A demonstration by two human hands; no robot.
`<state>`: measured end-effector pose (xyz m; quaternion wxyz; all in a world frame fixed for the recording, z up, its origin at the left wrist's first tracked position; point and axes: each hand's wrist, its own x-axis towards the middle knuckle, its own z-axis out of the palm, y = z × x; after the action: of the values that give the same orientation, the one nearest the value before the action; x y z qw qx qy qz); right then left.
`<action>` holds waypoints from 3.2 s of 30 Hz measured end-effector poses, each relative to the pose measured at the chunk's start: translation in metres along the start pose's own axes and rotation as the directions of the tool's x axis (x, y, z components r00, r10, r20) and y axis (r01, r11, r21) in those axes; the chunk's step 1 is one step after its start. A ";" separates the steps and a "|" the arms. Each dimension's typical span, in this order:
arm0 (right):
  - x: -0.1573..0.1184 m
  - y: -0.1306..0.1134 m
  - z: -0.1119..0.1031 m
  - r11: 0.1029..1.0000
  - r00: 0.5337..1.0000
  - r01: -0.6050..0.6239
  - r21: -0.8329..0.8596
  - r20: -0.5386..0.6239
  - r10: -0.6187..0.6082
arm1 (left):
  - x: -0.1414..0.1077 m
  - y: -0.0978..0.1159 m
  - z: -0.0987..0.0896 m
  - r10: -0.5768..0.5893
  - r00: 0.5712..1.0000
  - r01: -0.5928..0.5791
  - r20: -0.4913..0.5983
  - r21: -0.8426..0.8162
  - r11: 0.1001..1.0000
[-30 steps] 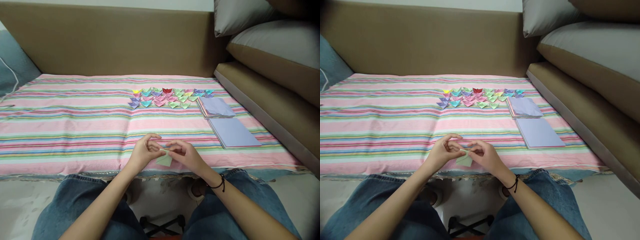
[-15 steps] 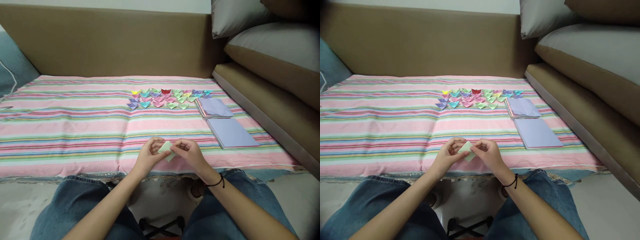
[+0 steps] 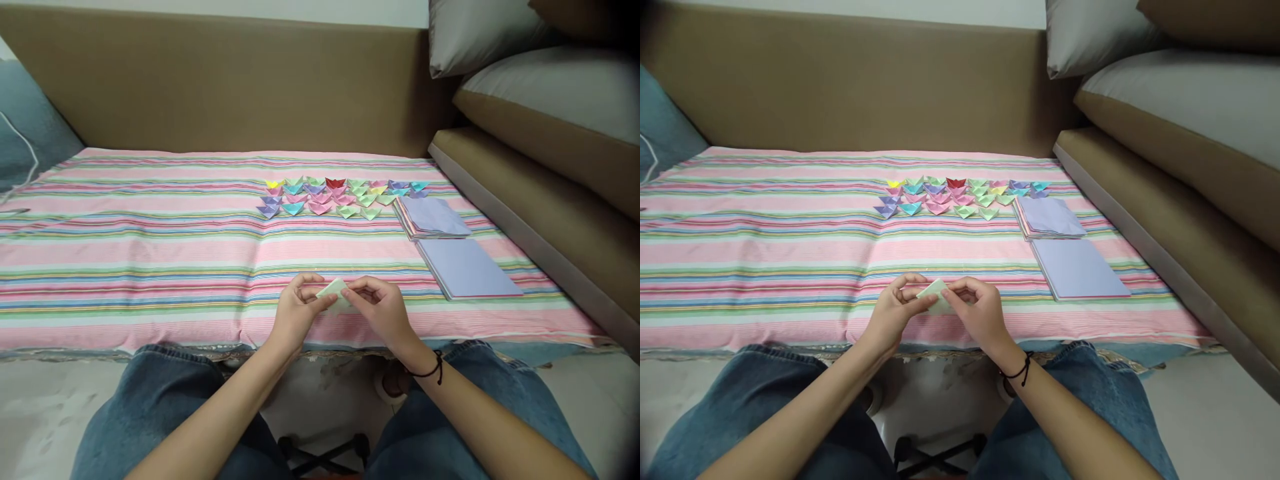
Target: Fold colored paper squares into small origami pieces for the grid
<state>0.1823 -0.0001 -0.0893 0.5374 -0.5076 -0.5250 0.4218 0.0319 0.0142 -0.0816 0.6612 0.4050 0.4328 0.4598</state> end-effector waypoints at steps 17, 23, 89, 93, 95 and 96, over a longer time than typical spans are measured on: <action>0.006 0.002 -0.009 0.994 0.998 -0.065 0.083 -0.009 0.066 | 0.002 0.009 -0.006 -0.015 0.982 0.023 0.189 -0.036 0.999; 0.004 0.005 -0.004 0.997 0.998 -0.043 0.070 0.040 0.040 | 0.001 -0.001 -0.003 0.111 0.989 -0.128 0.098 0.180 0.975; 0.008 -0.001 -0.010 0.981 0.973 -0.150 0.124 0.192 0.125 | 0.000 0.004 -0.011 0.161 0.968 -0.196 0.192 0.180 0.964; 0.009 -0.004 -0.014 0.982 0.958 -0.165 0.095 0.252 0.136 | 0.003 0.008 -0.016 0.248 0.905 -0.374 0.346 0.367 0.852; 0.008 -0.004 -0.014 0.988 0.971 -0.127 0.093 0.216 0.104 | 0.002 0.009 -0.017 0.221 0.885 -0.404 0.410 0.440 0.802; 0.008 -0.003 -0.014 0.989 0.976 -0.108 0.096 0.197 0.088 | 0.002 0.009 -0.017 0.190 0.882 -0.394 0.432 0.452 0.800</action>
<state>0.1969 0.0060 -0.0842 0.4888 -0.4603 -0.5257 0.5223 0.0141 0.0204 -0.0784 0.5124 0.7115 0.3425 0.3376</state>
